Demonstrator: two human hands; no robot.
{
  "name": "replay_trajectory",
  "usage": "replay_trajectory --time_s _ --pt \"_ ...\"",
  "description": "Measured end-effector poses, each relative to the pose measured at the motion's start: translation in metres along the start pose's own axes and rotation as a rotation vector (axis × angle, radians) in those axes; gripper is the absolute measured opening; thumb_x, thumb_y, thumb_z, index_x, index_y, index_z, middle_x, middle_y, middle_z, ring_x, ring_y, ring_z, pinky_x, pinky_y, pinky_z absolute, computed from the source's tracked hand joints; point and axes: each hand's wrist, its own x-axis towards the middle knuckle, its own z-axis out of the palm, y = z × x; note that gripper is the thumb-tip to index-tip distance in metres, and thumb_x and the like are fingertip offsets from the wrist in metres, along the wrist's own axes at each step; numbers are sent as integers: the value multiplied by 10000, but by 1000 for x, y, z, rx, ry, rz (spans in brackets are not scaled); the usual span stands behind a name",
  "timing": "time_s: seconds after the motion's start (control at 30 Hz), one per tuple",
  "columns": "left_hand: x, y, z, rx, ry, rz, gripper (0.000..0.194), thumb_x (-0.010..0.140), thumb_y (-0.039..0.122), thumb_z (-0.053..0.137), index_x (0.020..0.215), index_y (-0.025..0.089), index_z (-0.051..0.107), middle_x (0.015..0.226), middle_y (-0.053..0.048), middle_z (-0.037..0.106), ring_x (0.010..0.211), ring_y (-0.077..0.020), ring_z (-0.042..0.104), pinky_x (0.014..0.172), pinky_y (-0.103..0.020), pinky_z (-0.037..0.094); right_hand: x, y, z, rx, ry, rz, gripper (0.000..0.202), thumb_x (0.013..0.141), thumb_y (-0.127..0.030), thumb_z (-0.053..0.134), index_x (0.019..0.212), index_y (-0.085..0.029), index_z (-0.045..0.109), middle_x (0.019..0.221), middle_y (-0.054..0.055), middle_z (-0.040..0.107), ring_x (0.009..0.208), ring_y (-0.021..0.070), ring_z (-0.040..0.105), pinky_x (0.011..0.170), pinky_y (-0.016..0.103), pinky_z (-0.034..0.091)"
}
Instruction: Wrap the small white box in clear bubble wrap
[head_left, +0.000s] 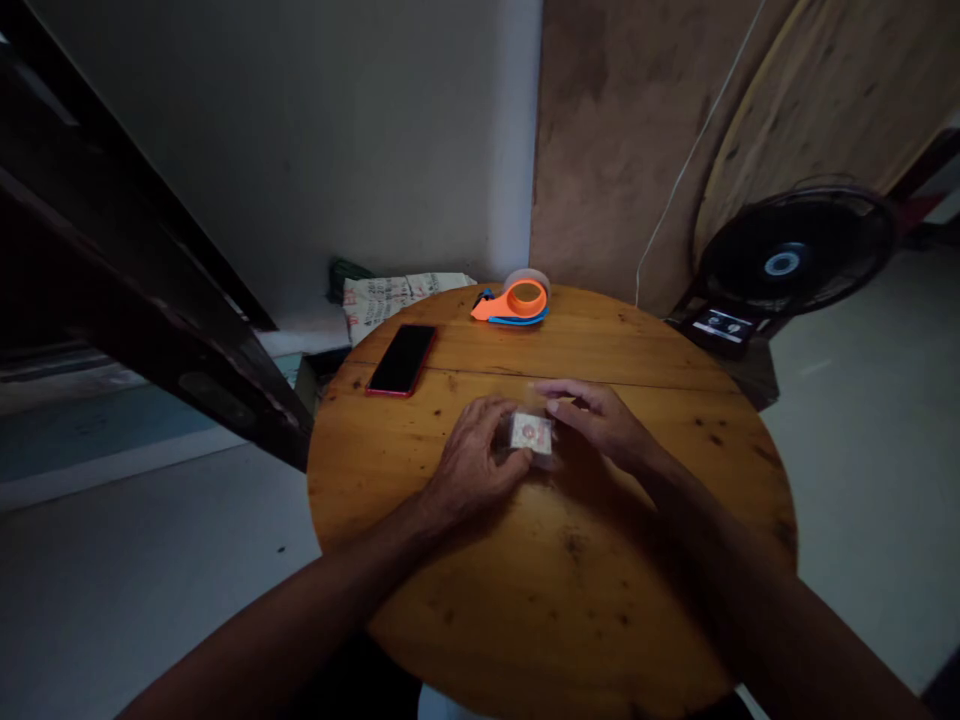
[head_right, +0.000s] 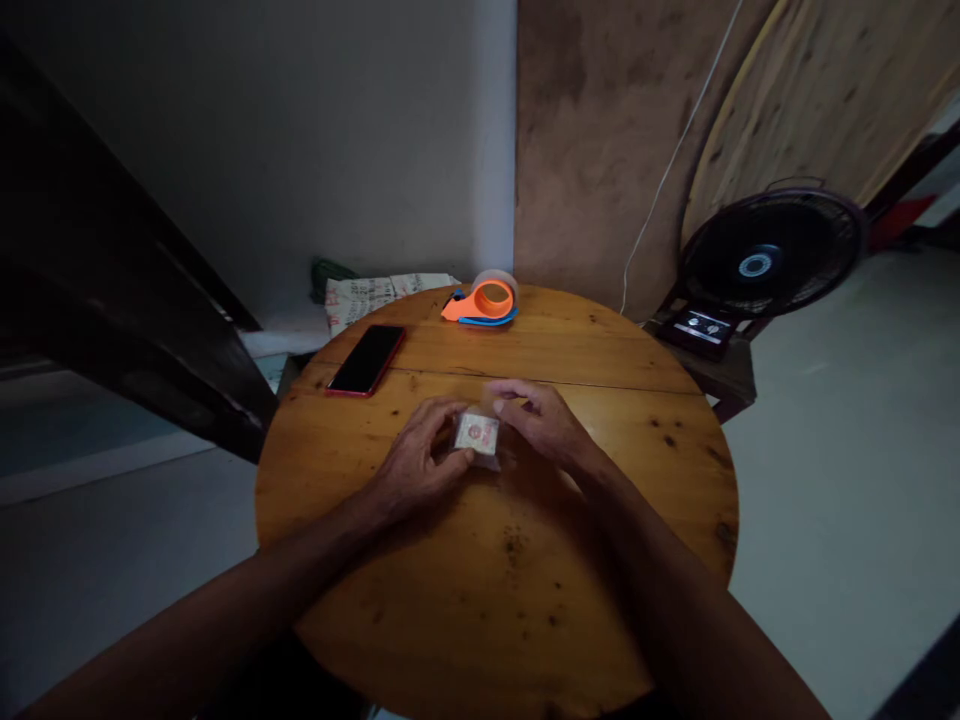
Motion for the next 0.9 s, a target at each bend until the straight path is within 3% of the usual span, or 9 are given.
replay_trajectory --time_s 0.13,0.33,0.47,0.57,0.77,0.9 --pt "-1 1 0 -3 -2 2 431 734 191 614 1158 215 543 1191 -80 548 1151 -244 519 1021 -440 432 2 0 -7 25 73 4 233 823 -375 598 923 -221 740 956 38 735 887 199 666 824 358 527" --pt "0 -1 1 -9 5 10 426 729 191 626 1150 219 566 1213 -88 532 1201 -251 499 1049 -444 418 1 -2 -3 81 -116 54 280 840 -442 568 843 -222 740 891 27 731 849 202 663 790 355 528" --pt "-1 0 0 -7 -14 5 441 722 175 621 1157 223 570 1231 -83 518 1229 -251 484 1056 -438 414 0 -1 4 98 -160 74 333 873 -457 522 819 -198 723 849 26 718 815 191 652 779 348 522" --pt "-1 1 0 -7 -14 -4 449 708 180 636 1148 218 555 1276 -98 489 1255 -266 464 1057 -456 408 -1 0 9 144 -111 77 326 876 -453 520 878 -196 721 882 26 721 851 198 657 808 355 520" --pt "-2 5 -5 -55 33 94 262 733 245 650 967 189 547 1307 -140 451 1302 -292 418 1030 -442 422 -3 -7 3 227 1 8 317 872 -401 553 1089 -215 691 1147 45 687 1076 207 613 963 376 457" --pt "-3 5 -8 -96 98 142 288 749 270 633 1009 193 535 1358 -142 423 1265 -294 445 947 -422 460 -2 -7 -1 279 37 -50 307 869 -379 573 1117 -231 678 1196 39 663 1119 199 582 974 365 441"
